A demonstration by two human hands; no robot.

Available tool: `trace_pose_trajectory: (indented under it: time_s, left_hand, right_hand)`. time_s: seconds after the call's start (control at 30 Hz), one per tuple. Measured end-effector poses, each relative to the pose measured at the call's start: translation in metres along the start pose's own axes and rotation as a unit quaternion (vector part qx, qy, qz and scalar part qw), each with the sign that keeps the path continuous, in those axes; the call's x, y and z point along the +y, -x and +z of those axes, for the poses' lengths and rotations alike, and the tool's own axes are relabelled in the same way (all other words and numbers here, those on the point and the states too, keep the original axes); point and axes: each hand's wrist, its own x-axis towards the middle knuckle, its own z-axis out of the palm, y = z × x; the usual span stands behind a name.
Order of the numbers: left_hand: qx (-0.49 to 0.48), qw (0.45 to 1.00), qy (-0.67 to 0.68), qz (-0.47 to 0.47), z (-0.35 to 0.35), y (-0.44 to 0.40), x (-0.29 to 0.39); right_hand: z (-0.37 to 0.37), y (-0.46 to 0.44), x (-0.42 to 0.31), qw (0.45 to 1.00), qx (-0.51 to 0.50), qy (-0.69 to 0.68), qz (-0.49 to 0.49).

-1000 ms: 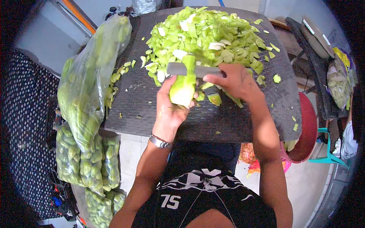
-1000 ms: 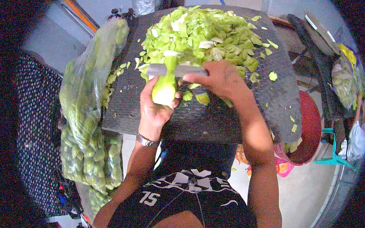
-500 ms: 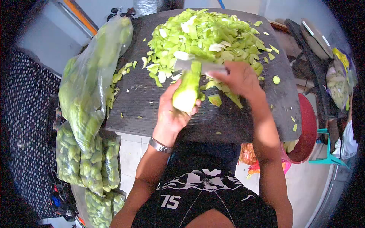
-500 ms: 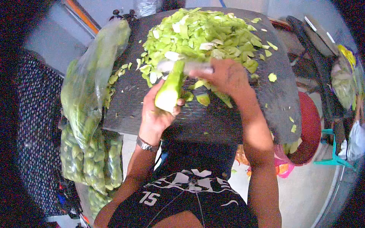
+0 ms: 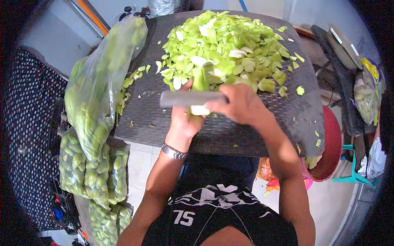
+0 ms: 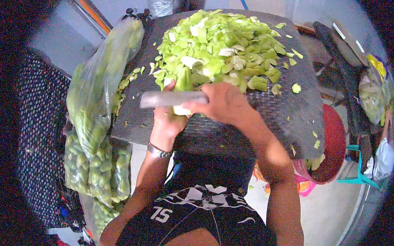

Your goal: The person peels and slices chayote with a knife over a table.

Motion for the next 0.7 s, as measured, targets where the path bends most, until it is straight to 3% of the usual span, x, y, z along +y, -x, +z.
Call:
trace_pose_trajectory:
  time_s: [0.1, 0.2, 0.3, 0.5, 0.6, 0.7]
  left_hand:
    - [-0.016, 0.999, -0.008, 0.051, 0.005, -0.004, -0.009]
    - [0.011, 0.996, -0.033, 0.078, 0.006, -0.006, -0.013]
    - [0.028, 0.992, -0.073, 0.095, 0.004, -0.005, -0.014]
    - [0.019, 0.986, -0.106, 0.126, 0.014, 0.002, -0.012]
    - [-0.009, 0.982, -0.163, 0.091, 0.001, 0.012, -0.009]
    - [0.043, 0.98, -0.163, 0.103, 0.01, 0.013, -0.012]
  right_hand:
    - [0.013, 0.003, -0.009, 0.996, 0.061, 0.008, -0.065]
    - [0.013, 0.002, -0.002, 0.995, 0.073, 0.027, -0.057]
    - [0.004, -0.002, 0.006, 0.999, 0.022, 0.013, -0.031]
    - [0.011, 0.0, -0.002, 0.995, 0.056, 0.013, -0.083]
    - [-0.013, -0.003, 0.002, 0.997, 0.051, -0.057, 0.014]
    - [-0.003, -0.003, 0.011, 1.0, 0.027, 0.003, -0.008]
